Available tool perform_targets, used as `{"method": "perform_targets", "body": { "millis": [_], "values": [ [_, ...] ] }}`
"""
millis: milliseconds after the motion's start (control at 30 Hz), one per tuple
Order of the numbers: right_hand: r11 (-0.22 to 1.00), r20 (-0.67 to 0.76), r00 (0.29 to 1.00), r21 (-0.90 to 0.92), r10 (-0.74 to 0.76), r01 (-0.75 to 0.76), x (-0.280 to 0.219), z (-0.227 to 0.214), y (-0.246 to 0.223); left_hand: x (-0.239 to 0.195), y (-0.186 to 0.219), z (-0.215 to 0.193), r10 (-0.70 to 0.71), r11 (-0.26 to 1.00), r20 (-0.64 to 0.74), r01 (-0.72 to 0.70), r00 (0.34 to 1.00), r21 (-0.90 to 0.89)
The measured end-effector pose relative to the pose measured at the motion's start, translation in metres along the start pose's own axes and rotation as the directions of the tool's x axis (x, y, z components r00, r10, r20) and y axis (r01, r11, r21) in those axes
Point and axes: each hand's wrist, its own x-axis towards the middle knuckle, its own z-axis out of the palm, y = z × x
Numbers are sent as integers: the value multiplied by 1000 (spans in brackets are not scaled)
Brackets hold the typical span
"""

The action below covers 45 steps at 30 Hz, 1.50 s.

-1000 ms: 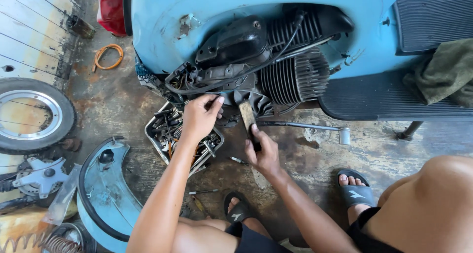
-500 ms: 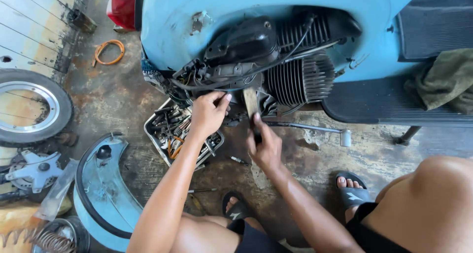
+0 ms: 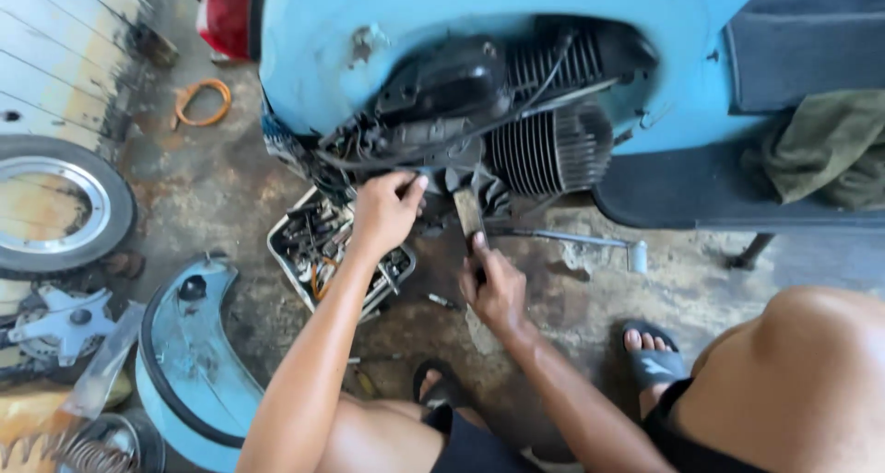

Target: The person sits on the floor beside a blue scooter with its engine exposed and files a metal engine component using a flat file, holding the part steady with the other hand. They continue filing the same component throughout the episode, occasionally repositioning the file against the part.

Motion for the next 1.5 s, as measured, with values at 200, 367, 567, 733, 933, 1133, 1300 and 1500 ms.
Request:
{"method": "perform_targets", "body": {
  "millis": [200,367,567,733,933,1133,1300,1500],
  "values": [
    [997,-40,999,74,33,-30,35,2,-18,-2,1,-2,-11,999,-6,10,1000,-42],
    [993,14,999,110,38,-39,30,-2,-8,4,6,-3,46,999,-8,-45,999,24],
    [907,67,977,364,202,-212,6,-5,-19,-3,-1,2,-5,999,16,5,1000,-33],
    [875,93,961,398,260,-275,2,15,-11,1,-3,1,-41,999,39,42,998,-13],
    [869,68,971,435,229,-235,6,11,-5,10,-2,-1,-9,1000,56,9,998,-9],
    [841,47,969,487,242,-234,27,-1,-33,-5,-8,0,-68,998,105,68,992,6],
    [836,114,954,462,276,-297,15,5,-15,5,-15,4,-86,996,111,86,990,1],
    [821,143,940,459,309,-339,13,-6,-27,2,-8,-2,-45,997,96,51,994,-61]
  ]
}}
